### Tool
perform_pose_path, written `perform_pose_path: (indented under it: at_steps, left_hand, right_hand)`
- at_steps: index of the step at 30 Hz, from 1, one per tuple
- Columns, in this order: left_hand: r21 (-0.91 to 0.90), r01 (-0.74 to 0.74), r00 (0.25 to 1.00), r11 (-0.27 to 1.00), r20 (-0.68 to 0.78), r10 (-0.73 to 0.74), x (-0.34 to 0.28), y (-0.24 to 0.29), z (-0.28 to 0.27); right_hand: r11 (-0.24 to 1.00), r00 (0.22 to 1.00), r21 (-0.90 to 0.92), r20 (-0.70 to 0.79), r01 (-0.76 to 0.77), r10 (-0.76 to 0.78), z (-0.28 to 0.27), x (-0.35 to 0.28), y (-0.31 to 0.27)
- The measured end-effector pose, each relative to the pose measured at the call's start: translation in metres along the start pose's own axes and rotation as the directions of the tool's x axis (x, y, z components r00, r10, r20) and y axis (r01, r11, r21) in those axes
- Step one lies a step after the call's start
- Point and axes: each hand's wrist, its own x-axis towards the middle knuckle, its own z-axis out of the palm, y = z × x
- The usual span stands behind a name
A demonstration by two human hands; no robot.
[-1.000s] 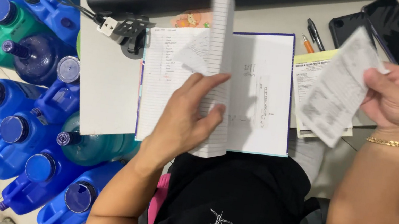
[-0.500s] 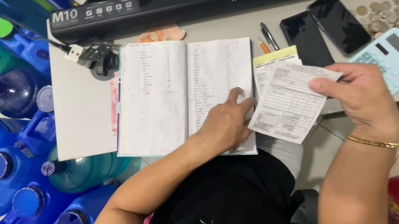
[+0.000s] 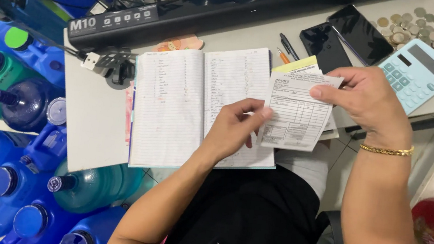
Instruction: Recording data in a logbook and sealing water jug caps using a heat gun
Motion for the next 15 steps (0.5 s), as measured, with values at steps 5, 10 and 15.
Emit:
perform_pose_path:
  at_steps: [5,10,15]
  left_hand:
    - [0.056,-0.071,0.99,0.996,-0.115,0.077,-0.014,-0.019,-0.017]
    - [0.225,-0.269,0.795,0.936,-0.498,0.348,-0.062,-0.066,-0.171]
    - [0.367,-0.184,0.117,0.912,-0.913,0.391,-0.211,-0.05,-0.316]
  right_hand:
    - [0.997,0.998,0.077,0.062,-0.031,0.026,0.027,0.004,-0.015]
    - [0.998,0.999,0.043,-0.026,0.035,-0.034,0.037,0.005,-0.006]
    - [0.999,0.979,-0.053,-0.204,0.008,-0.019,0.006,0.0,0.065]
